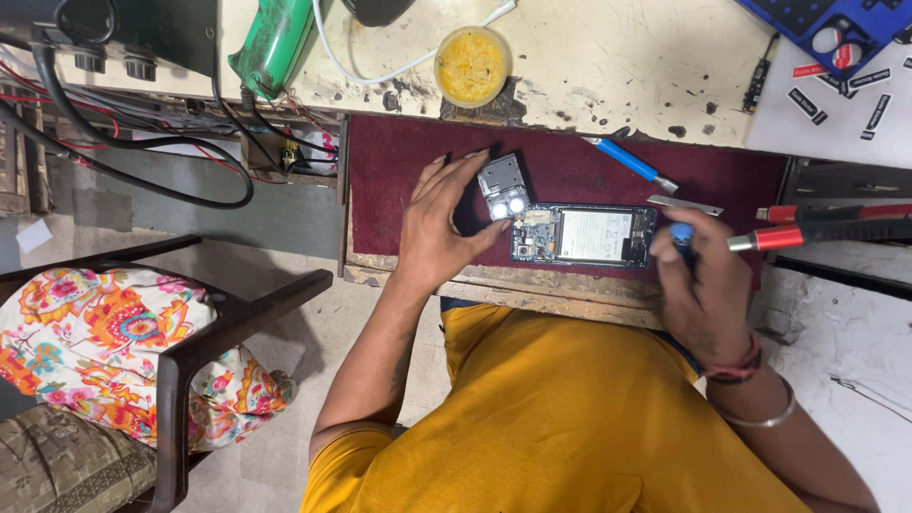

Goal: The person repairs a disassembled smartphone on a workbench, using a blue precision screwdriver to unscrew and tighten screws on the phone's internal components. They reposition the phone body and a small removed part on the mat while working on the screws, then set the screwdriver down on the bench.

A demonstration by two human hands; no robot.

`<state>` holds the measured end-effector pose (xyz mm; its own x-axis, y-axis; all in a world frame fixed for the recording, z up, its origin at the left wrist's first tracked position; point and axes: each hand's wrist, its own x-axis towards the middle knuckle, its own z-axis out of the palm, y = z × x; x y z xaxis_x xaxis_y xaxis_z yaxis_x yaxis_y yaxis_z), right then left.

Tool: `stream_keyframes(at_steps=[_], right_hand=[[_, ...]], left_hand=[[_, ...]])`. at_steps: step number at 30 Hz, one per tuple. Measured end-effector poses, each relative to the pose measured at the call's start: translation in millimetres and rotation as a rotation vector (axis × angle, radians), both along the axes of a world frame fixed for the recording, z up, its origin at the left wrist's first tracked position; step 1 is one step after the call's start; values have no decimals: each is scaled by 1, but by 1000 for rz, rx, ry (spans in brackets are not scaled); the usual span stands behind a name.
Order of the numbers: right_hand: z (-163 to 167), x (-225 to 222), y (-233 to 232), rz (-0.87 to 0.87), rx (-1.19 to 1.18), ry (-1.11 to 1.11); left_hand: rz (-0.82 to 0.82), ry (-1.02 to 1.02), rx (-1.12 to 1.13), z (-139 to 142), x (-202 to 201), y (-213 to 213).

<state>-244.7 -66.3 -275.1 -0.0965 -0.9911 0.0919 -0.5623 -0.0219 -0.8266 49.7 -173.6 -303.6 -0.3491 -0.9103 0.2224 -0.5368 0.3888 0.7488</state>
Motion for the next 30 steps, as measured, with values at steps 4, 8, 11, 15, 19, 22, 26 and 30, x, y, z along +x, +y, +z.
stream_keyframes(at_steps=[4,8,11,15,19,22,26,30], right_hand=[[10,23,-37,152,33,76],[5,51,-68,243,-25,9],[1,63,-76,240,44,-7],[-3,70,-78,194,196,4],[-7,74,-78,222,109,-2],[-9,75,-77,229,92,-3],[-9,79,-77,208,147,-10],[-8,82,-78,249,45,-25]], left_hand=[[11,-13,-8,-8,-4,1],[19,-10,-26,-11,-5,1],[19,2,-16,-12,-3,2],[10,11,-5,-13,1,0],[12,13,17,-15,2,-2],[15,20,3,-15,3,-2],[16,20,0,-16,4,-3],[12,21,-12,-17,5,-4]])
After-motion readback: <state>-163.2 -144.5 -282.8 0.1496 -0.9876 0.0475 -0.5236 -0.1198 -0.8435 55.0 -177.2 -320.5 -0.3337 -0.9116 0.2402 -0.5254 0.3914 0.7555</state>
